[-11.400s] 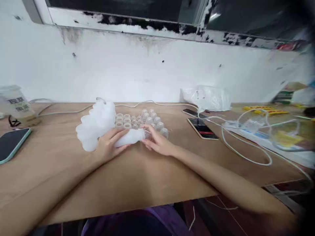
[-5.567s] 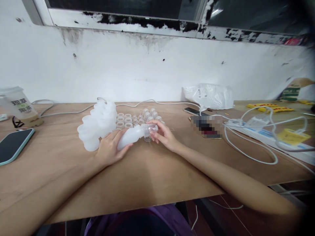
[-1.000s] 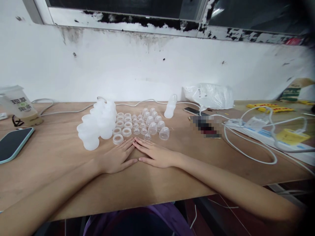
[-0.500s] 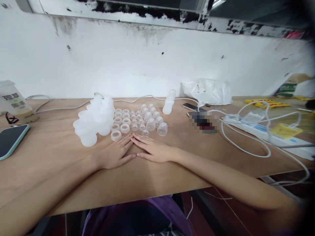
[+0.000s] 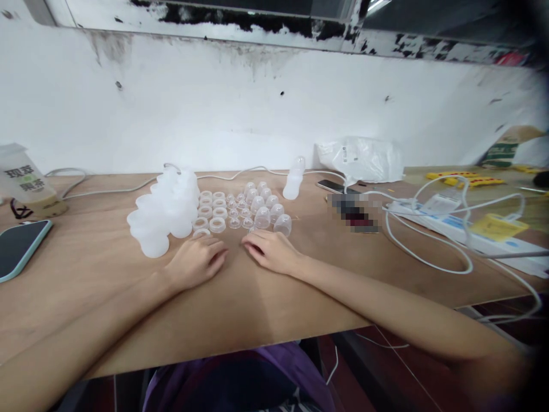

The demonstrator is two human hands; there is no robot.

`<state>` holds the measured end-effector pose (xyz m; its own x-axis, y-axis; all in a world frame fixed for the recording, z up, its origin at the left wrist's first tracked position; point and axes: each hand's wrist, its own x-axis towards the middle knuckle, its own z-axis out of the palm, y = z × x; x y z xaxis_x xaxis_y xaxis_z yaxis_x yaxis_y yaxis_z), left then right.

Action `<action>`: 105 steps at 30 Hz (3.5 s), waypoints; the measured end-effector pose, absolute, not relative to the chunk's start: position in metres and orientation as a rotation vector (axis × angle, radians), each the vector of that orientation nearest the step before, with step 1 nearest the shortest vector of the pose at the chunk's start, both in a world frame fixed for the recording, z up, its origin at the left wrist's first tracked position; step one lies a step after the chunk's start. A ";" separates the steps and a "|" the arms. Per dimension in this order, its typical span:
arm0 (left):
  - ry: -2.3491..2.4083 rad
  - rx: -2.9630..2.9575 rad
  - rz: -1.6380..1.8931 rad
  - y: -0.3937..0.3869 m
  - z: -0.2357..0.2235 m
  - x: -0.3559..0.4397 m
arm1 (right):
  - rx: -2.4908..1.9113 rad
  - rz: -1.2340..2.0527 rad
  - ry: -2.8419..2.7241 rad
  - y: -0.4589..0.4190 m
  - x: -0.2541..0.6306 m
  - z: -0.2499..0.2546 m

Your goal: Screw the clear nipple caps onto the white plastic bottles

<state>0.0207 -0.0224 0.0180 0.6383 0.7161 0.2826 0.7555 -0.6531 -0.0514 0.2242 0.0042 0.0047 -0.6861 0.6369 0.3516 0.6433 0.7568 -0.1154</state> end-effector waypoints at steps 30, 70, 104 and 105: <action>-1.393 -2.667 -0.596 -0.004 -0.002 0.014 | -1.341 -0.050 -2.495 0.007 0.220 0.001; -1.368 -2.778 -1.607 0.018 -0.014 0.022 | -0.818 0.407 -2.012 0.019 0.193 -0.001; -1.436 -2.729 -1.360 0.007 -0.002 0.025 | -0.829 0.693 -2.080 0.026 0.193 0.000; -1.444 -2.726 -1.354 0.006 -0.002 0.025 | -0.837 0.640 -2.087 0.026 0.193 -0.001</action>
